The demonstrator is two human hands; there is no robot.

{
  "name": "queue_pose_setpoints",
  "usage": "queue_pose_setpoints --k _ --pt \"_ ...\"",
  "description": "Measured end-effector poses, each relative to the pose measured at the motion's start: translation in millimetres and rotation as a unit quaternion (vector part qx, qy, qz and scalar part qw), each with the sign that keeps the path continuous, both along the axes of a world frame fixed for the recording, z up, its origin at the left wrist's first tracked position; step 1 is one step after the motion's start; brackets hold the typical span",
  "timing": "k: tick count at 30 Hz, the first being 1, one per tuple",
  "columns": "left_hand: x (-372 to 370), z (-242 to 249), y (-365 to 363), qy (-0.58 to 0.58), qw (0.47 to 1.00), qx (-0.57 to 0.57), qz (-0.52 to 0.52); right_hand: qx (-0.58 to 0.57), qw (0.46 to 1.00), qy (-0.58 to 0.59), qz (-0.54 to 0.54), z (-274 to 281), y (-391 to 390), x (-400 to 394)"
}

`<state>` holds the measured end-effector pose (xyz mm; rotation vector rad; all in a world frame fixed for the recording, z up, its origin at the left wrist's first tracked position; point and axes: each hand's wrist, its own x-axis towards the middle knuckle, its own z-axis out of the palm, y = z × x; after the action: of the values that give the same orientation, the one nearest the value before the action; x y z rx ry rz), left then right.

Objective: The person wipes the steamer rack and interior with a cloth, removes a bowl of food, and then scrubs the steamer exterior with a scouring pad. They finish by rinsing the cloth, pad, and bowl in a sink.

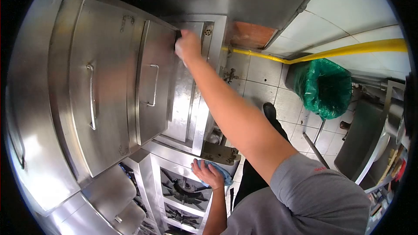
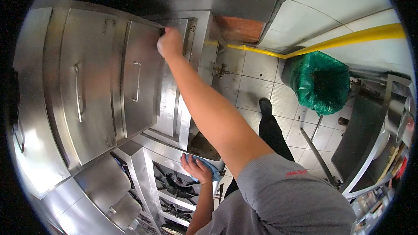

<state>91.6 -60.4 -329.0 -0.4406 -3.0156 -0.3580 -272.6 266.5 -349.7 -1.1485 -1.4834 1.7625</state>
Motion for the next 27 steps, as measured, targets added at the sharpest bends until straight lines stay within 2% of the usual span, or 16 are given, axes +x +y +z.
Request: queue_pose_setpoints --k 4,6,8,10,11,12,14,15,18,19,22,23,25,26,27 --pt "-0.2 0.5 1.1 0.003 1.0 0.006 0.0 0.032 0.999 -0.03 0.006 45.9 5.3 29.1" --pt "-0.4 -2.2 0.0 0.013 0.999 0.029 -0.013 0.072 0.985 -0.104 0.12 49.2 -11.1 49.9" --pt "-2.2 -2.6 0.0 0.017 1.0 0.017 -0.02 0.068 0.991 -0.075 0.088 39.4 -3.8 33.9" --pt "-0.1 -2.4 -1.8 0.009 1.0 0.014 -0.014 0.112 0.992 -0.05 -0.028 46.2 15.1 18.7" --pt "0.1 -2.9 -2.5 0.012 1.0 0.013 -0.011 0.049 0.996 -0.067 0.016 53.6 27.7 18.7" --pt "1.8 -1.4 -4.1 0.008 1.0 0.009 -0.008 0.047 0.996 -0.067 0.02 48.3 18.7 20.7" --pt "0.0 -2.9 1.6 0.009 1.0 0.014 -0.009 0.177 0.972 -0.116 0.098 36.0 3.8 29.5" --pt "1.8 -1.1 1.9 0.005 1.0 0.018 -0.007 0.132 0.98 -0.095 0.117 35.6 -8.9 40.0" --pt "-1.0 -1.0 -0.9 0.014 1.0 0.005 -0.015 0.109 0.988 -0.096 0.05 30.7 -11.8 31.5" --pt "0.5 -2.2 -2.0 0.012 1.0 0.006 -0.017 0.084 0.995 -0.054 0.016 30.9 2.4 24.3" --pt "2.2 -1.0 -5.5 0.013 1.0 -0.006 -0.014 0.027 0.999 0.01 0.017 31.7 29.1 4.7" --pt "2.7 0.1 -5.5 0.009 1.0 0.002 -0.011 0.071 0.997 -0.04 0.004 29.4 14.7 13.9" --pt "1.3 -1.1 -0.5 0.002 1.0 0.019 -0.01 0.146 0.976 -0.107 0.119 32.0 -14.9 41.9" --pt "2.2 -0.7 1.9 0.003 1.0 0.021 -0.013 0.148 0.976 -0.107 0.116 31.1 -21.7 46.3" --pt "1.9 1.1 2.7 0.007 1.0 0.012 -0.016 0.131 0.986 -0.088 0.063 34.0 -28.7 47.0"
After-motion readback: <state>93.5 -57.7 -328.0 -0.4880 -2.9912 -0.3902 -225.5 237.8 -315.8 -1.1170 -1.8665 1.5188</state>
